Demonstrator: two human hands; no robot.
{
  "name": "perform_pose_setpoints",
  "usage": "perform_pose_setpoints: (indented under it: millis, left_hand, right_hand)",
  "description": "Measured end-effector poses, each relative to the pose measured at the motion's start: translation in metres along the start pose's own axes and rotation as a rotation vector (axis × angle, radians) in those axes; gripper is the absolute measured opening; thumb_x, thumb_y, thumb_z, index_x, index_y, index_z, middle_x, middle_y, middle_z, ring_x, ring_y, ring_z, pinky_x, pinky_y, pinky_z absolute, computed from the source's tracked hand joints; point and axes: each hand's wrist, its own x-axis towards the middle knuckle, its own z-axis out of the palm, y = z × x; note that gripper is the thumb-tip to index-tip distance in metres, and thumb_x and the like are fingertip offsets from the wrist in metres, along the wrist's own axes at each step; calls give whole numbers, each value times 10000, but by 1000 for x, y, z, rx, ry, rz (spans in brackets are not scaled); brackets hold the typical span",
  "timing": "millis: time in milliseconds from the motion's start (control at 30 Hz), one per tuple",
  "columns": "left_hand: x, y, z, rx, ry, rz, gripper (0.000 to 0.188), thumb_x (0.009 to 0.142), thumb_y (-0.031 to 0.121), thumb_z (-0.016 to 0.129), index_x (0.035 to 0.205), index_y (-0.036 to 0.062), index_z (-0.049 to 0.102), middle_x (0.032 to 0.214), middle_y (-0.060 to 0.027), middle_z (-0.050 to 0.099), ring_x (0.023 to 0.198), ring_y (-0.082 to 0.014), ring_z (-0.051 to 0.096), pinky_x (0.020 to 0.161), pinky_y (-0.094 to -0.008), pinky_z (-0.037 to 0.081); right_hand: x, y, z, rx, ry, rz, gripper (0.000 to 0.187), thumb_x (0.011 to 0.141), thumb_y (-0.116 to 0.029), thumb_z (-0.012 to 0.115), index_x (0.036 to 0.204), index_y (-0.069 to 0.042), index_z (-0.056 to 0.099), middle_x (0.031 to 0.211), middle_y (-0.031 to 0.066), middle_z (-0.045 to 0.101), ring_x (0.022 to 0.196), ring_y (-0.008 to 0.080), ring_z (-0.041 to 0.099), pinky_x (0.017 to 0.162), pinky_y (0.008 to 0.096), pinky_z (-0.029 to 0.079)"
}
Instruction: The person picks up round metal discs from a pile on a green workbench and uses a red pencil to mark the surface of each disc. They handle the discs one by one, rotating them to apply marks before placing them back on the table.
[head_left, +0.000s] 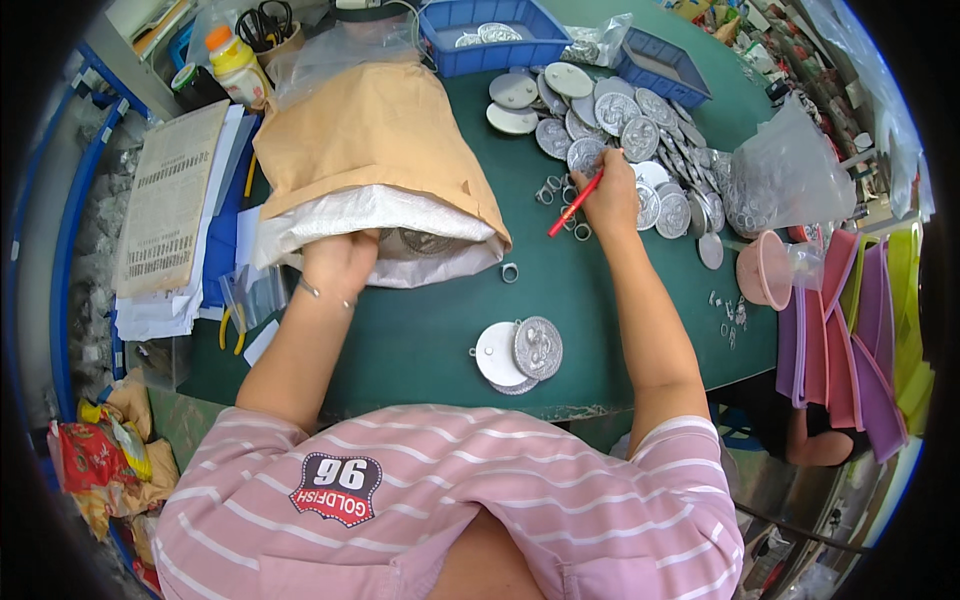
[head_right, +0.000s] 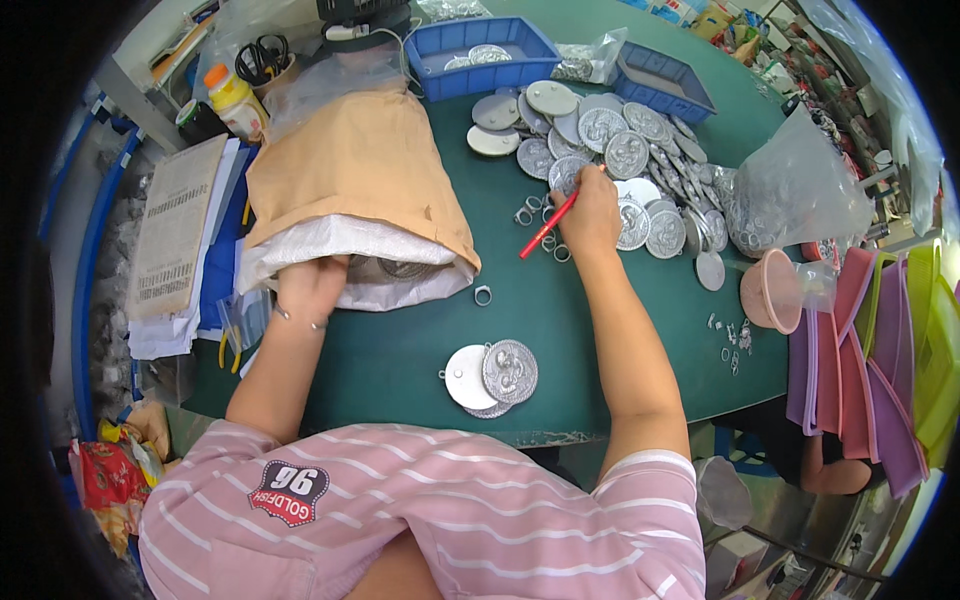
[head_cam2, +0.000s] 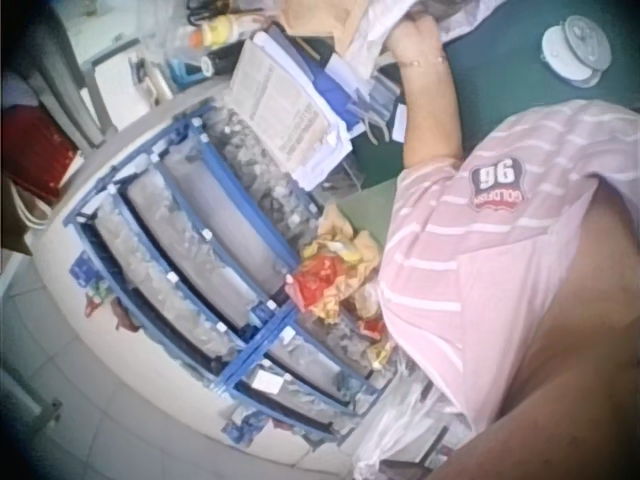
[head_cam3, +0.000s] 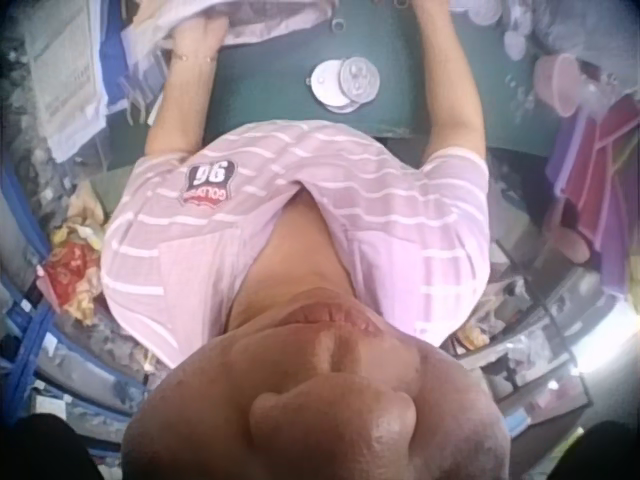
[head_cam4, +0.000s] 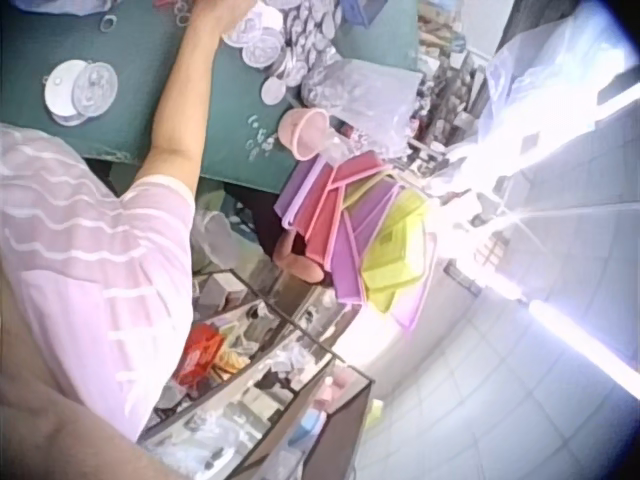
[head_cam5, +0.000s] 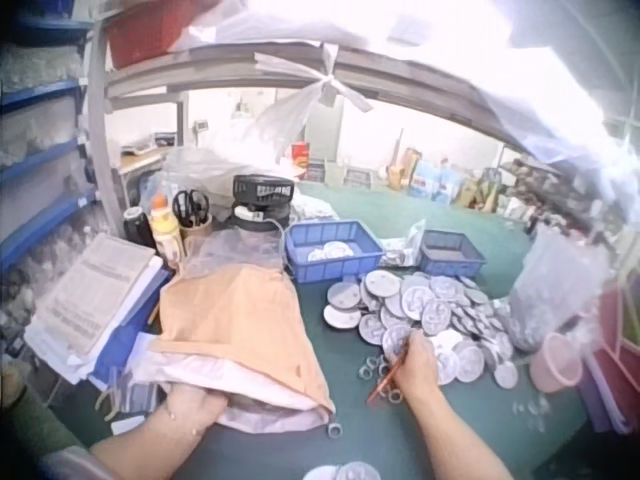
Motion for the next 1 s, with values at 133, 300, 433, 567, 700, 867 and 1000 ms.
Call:
perform_pose_setpoints:
  millis: [133, 300, 433, 567, 700, 867, 1000]
  left_hand:
    - [-30, -31, 78, 397, 381, -11, 222, 855, 95, 570, 1070, 80, 520, 977, -40, 597, 832, -153, 585, 651, -264, 479]
    - [-61, -46, 81, 593, 117, -401, 259, 843, 50, 558, 1096, 16, 514, 950, -89, 605, 796, -143, 595, 649, -252, 474]
    - [-69, -55, 90, 585, 24, -505, 248, 853, 65, 558, 1089, 4, 514, 910, -87, 612, 780, -126, 590, 646, -225, 470]
    - [-70, -61, 96, 599, -45, -542, 234, 854, 67, 562, 1077, 8, 524, 905, -77, 610, 777, -121, 586, 646, -220, 467]
    - [-74, -64, 100, 600, -53, -579, 224, 857, 66, 558, 1071, 9, 526, 898, -73, 607, 767, -116, 580, 652, -224, 467]
    - [-74, -65, 95, 573, -44, -609, 206, 864, 73, 554, 1059, 10, 534, 901, -71, 606, 776, -115, 579, 660, -225, 467]
    - [-74, -69, 97, 564, -60, -644, 196, 865, 76, 553, 1049, 11, 540, 899, -69, 605, 781, -116, 583, 664, -224, 469]
  right_hand:
    - [18, 8, 11, -228, -109, 31, 472, 591, -217, 799, 893, -24, 492, 889, 163, 571, 859, 362, 556, 731, 414, 445]
    - [35, 17, 15, -150, -123, 65, 450, 602, -166, 773, 920, -37, 481, 910, 189, 579, 866, 368, 580, 709, 445, 456]
    - [30, 11, 4, -127, -262, 101, 352, 615, -111, 732, 876, -62, 500, 900, 172, 585, 852, 355, 565, 717, 442, 450]
    - [32, 13, -2, -230, -229, -18, 319, 616, -113, 729, 850, -87, 513, 882, 146, 594, 857, 339, 546, 722, 442, 443]
    - [30, 21, -2, -192, -196, -81, 349, 606, -127, 752, 834, -76, 492, 786, 132, 591, 797, 330, 557, 680, 416, 441]
    - [18, 38, 1, 286, -247, 125, 468, 591, -119, 805, 836, -66, 410, 710, 77, 510, 645, 199, 504, 589, 324, 431]
    - [14, 22, -6, 57, -344, 168, 445, 589, -198, 811, 845, -68, 471, 772, 115, 567, 769, 292, 546, 664, 379, 433]
